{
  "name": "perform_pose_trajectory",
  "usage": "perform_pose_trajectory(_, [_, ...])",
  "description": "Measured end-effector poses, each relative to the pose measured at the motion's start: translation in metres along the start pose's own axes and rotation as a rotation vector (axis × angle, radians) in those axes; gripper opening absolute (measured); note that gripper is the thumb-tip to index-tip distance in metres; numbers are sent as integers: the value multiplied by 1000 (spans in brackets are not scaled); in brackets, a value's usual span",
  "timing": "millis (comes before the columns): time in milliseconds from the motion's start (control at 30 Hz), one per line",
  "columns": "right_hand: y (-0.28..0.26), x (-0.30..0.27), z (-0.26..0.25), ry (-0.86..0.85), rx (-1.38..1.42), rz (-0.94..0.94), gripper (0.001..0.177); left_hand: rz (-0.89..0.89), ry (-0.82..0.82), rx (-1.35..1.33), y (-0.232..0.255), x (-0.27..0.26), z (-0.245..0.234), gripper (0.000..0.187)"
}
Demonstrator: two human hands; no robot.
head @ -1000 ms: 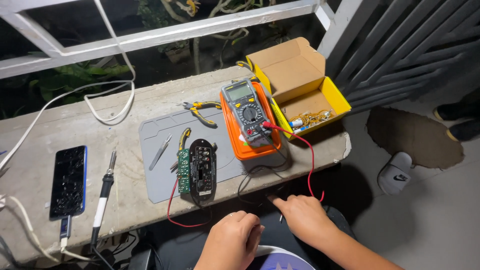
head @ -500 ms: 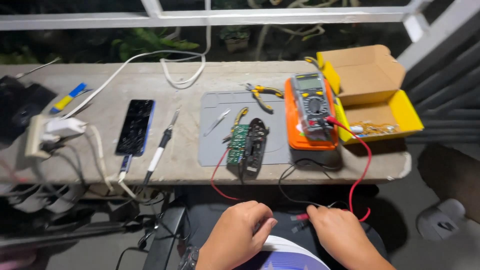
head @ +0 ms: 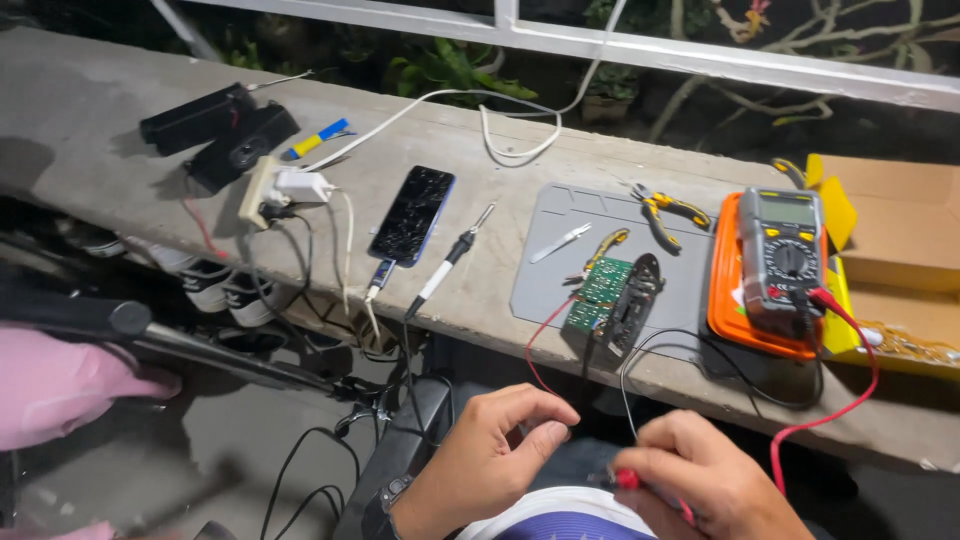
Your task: The person retrieves a multimeter from a yellow box and connects the test leads to the device. They then use the multimeter probes to test a small electronic component and a circuit board on a workbench.
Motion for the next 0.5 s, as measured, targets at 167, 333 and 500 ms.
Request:
perform_pose_trajectory(167, [-63,61,-21,126,193,-104,32,-11,-85,-125,14,-9,-3,40])
perform_pose_trajectory(333, [-48,75,-9,307,677,156,28,15,-146,-177,4,-7,8,57])
perform_pose_trajectory(500, [-16,85,-21,410,917,331,29,-75,-195,-353,-2,-1,18,50])
Point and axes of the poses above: each hand's wrist, its own x-axis towards the middle knuckle, its own z-axis out of the palm, y = z × x, the point moved 3 cm from there along x, towards the middle knuckle
